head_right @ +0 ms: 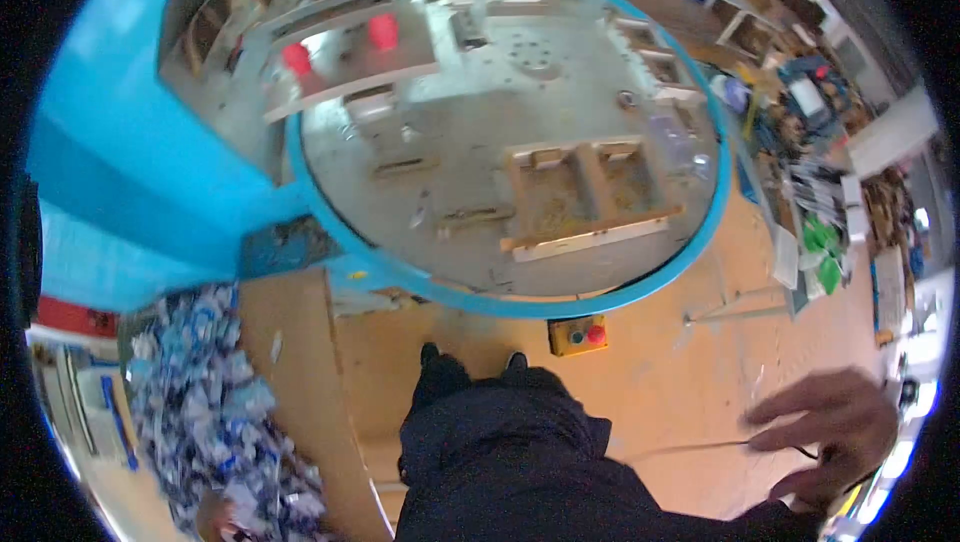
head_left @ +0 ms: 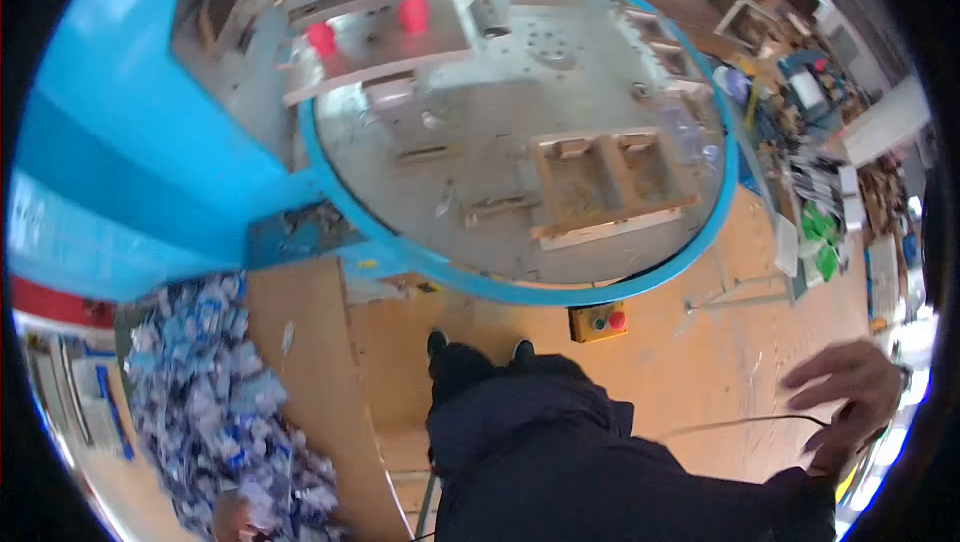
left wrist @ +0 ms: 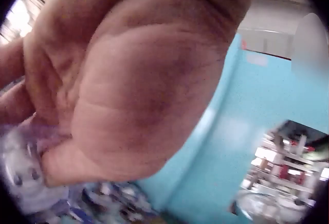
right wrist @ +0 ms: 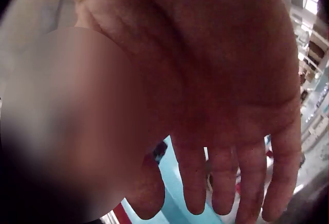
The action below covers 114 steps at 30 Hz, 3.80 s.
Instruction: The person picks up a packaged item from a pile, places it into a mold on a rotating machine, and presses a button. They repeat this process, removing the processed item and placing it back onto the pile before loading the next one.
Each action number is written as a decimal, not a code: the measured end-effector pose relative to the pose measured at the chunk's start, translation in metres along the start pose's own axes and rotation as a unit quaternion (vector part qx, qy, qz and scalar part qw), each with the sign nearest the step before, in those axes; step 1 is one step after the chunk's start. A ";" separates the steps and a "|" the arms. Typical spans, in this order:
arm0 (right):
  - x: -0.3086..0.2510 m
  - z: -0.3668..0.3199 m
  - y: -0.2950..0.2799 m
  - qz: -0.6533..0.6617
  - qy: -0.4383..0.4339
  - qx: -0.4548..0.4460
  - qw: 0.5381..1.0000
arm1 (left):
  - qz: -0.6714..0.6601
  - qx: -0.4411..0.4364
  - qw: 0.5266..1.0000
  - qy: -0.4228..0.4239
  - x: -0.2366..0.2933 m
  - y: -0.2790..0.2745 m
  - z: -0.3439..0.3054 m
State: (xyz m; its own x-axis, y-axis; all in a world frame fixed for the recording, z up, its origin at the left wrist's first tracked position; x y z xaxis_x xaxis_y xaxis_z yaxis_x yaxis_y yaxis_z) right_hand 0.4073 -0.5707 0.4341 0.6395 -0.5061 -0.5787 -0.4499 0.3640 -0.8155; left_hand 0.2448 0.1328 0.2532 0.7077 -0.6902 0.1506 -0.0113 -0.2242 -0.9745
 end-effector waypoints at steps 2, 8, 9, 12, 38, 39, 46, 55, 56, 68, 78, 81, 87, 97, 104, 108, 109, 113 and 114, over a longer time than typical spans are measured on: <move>0.037 -0.036 -0.007 0.053 0.097 0.136 0.984 | 0.021 0.061 0.997 -0.050 -0.031 -0.035 -0.040; 0.074 -0.045 -0.059 -0.031 0.160 0.137 0.977 | 0.085 0.259 0.954 -0.129 -0.046 -0.182 -0.162; 0.069 -0.040 -0.076 -0.030 0.130 0.021 0.991 | 0.087 0.298 0.942 -0.127 -0.033 -0.202 -0.175; 0.074 0.033 -0.107 -0.076 -0.005 -0.137 0.988 | 0.035 0.370 0.926 -0.066 0.030 -0.231 -0.183; 0.262 0.516 0.265 0.230 0.197 0.197 0.933 | -0.679 -0.395 0.605 0.131 0.377 0.245 0.281; 0.277 0.525 0.262 0.221 0.177 0.226 0.932 | -0.707 -0.365 0.594 0.118 0.382 0.247 0.282; 0.404 0.585 0.201 0.277 0.139 0.284 0.907 | -0.707 -0.251 0.650 0.119 0.371 0.244 0.251; 0.497 0.674 0.161 0.225 0.096 0.346 0.906 | -0.650 -0.372 0.653 0.114 0.319 0.240 0.198; 0.502 0.680 0.159 0.215 0.097 0.346 0.908 | -0.639 -0.387 0.654 0.119 0.315 0.240 0.194; 0.516 0.690 0.156 0.170 0.100 0.345 0.918 | -0.566 -0.483 0.655 0.131 0.315 0.246 0.178; 0.523 0.694 0.150 0.111 0.097 0.403 0.903 | -0.639 -0.367 0.650 0.188 0.324 0.254 0.160; 0.523 0.692 0.154 0.107 0.099 0.412 0.899 | -0.628 -0.397 0.648 0.167 0.315 0.252 0.161; 0.515 0.675 0.157 0.105 0.108 0.401 0.904 | -0.626 -0.389 0.657 0.160 0.301 0.248 0.159; 0.446 0.598 0.175 0.100 0.126 0.329 0.931 | -0.599 -0.281 0.715 0.226 0.283 0.222 0.128; 0.359 0.502 0.206 0.004 0.043 0.257 0.965 | -0.585 -0.255 0.770 -0.010 0.201 0.245 0.038; 0.152 0.432 0.287 0.200 0.073 -0.067 0.975 | -0.578 -0.112 0.790 -0.173 0.126 0.262 -0.017; 0.112 0.419 0.313 0.159 0.016 -0.098 0.982 | -0.549 -0.088 0.809 -0.189 0.106 0.270 -0.020; 0.008 0.427 0.453 0.156 -0.120 -0.126 0.972 | -0.460 0.082 0.855 -0.228 0.023 0.305 -0.019; 0.003 0.439 0.496 0.160 -0.159 -0.032 0.974 | -0.467 0.094 0.849 -0.229 0.016 0.302 -0.012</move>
State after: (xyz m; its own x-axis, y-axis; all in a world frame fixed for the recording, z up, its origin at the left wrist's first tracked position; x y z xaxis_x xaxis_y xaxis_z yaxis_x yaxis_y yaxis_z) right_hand 0.4593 -0.0487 0.0301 0.6158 -0.1030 -0.7812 -0.6899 0.4084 -0.5977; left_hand 0.2442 0.0457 -0.0370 0.5476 0.0777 0.8331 0.7879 -0.3830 -0.4822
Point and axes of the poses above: each hand's wrist, its own z-axis towards the middle knuckle, its own y-axis out of the palm, x = y × z, the point moved 2 cm from there along z, towards the middle knuckle, and after that the axes turned 9 degrees about x, right-handed, at the moved point
